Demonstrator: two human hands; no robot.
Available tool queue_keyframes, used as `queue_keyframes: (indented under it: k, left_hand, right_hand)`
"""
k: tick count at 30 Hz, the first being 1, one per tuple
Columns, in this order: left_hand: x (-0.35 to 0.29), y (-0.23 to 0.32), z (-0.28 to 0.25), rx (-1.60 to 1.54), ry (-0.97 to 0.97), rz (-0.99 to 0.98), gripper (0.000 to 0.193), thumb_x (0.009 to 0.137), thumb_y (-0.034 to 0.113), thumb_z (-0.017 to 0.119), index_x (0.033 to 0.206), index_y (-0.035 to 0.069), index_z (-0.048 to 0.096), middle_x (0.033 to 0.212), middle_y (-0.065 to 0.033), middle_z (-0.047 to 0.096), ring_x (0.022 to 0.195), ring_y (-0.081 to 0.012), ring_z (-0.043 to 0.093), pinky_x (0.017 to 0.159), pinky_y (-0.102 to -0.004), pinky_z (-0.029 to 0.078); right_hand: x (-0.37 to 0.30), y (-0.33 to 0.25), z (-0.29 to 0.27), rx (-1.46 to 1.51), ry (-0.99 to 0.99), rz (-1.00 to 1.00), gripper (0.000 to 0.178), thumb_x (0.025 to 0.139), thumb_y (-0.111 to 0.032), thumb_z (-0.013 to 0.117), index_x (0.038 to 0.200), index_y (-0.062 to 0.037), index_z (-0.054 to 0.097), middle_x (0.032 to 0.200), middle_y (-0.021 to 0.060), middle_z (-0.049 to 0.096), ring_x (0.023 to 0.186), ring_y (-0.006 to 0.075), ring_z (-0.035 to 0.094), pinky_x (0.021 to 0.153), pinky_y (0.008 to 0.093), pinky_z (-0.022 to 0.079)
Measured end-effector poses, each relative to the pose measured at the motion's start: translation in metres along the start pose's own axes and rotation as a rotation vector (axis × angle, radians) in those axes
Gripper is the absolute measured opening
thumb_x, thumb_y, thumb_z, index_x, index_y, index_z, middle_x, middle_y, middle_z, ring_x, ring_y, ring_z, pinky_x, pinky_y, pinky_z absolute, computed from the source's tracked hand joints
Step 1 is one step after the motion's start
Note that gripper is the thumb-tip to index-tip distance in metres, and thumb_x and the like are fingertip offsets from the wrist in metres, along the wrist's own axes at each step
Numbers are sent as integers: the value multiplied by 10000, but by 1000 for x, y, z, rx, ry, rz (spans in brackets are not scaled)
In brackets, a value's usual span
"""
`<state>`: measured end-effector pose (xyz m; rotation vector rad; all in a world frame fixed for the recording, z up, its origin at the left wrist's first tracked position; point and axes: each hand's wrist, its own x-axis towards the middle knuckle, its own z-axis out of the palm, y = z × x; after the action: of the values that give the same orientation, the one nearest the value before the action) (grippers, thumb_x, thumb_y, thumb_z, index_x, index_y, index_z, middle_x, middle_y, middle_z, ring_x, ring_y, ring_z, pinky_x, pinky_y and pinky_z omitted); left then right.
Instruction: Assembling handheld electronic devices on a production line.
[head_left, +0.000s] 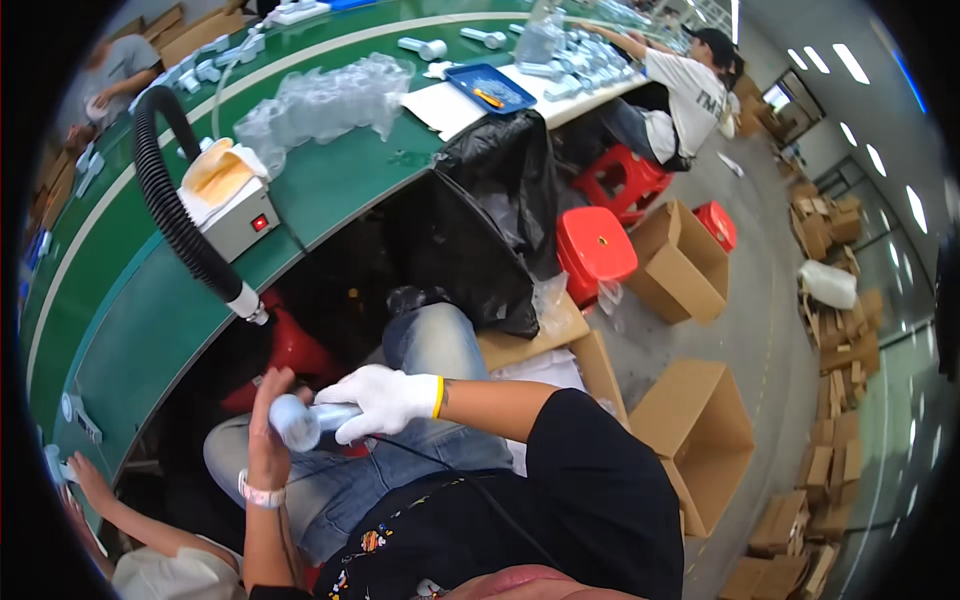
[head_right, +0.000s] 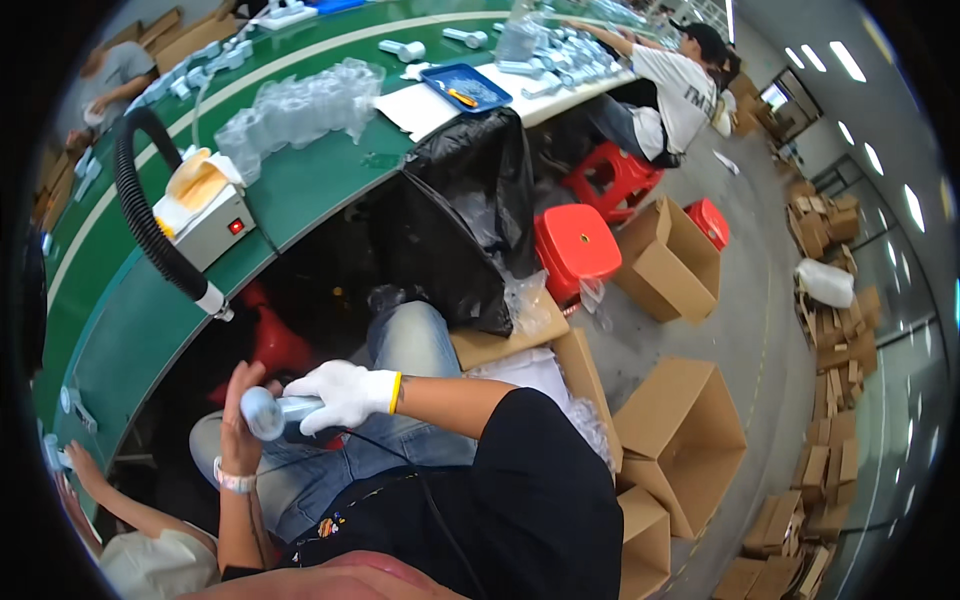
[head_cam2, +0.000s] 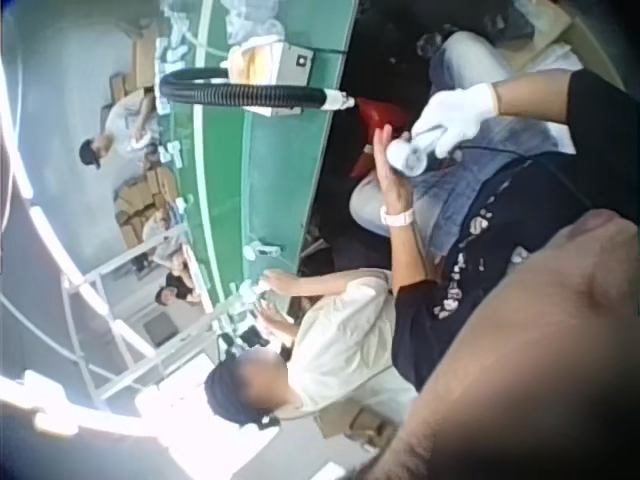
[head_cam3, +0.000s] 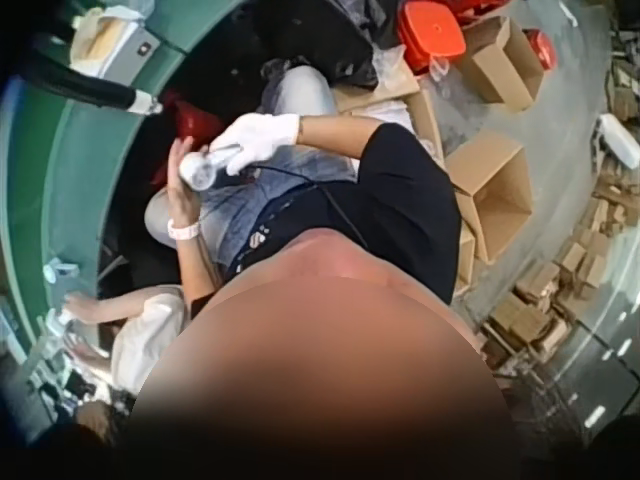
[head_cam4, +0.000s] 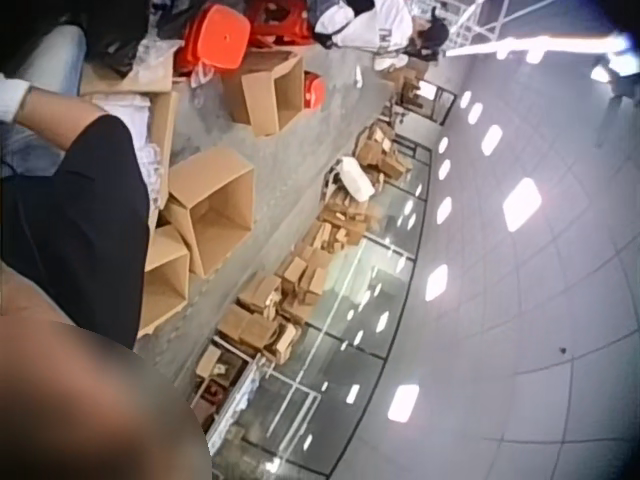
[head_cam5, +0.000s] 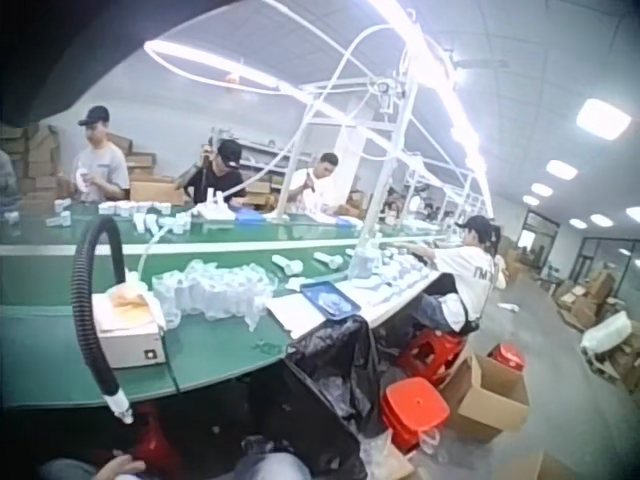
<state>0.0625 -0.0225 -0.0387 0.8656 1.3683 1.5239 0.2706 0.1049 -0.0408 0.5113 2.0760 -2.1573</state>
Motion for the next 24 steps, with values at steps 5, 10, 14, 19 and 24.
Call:
queue_keyframes:
  k: [5,10,14,19,24]
  left_hand:
    - [-25,8,-8,-31,-188,-201,571,738,166,826,1250,46,603,1207,-137,654,1058,-281,674,935,-407,558]
    - [-43,4,7,381,-505,422,456,684,101,801,1114,57,659,1071,-134,648,983,-315,692,850,-445,588]
    - [-59,-21,14,441,-559,663,425,704,102,784,1104,60,647,1087,-161,618,994,-332,692,850,-445,577]
    - [-60,-46,24,433,-378,662,487,688,102,806,1149,43,661,1109,-151,635,993,-327,702,879,-428,581]
    - [-38,-32,14,58,138,17,658,686,178,840,1279,31,595,1153,-123,642,1023,-274,696,912,-404,570]
  right_hand:
    - [-29,-14,16,-667,253,-226,571,742,-322,791,1215,-30,659,930,194,737,786,349,725,704,458,566]
    - [-18,7,12,-437,-242,-68,497,644,-302,805,1060,-39,740,869,204,735,849,432,715,760,485,569]
    - [-31,20,35,-594,-5,-83,428,603,-278,804,958,-42,774,823,201,732,847,414,721,770,486,572]
    - [-24,13,16,-717,-3,-20,444,622,-258,796,1011,-46,775,842,209,738,835,419,718,770,487,574]
    - [11,-3,-11,-628,23,-73,598,699,-268,789,1247,-54,684,1013,226,744,947,412,728,862,466,576]
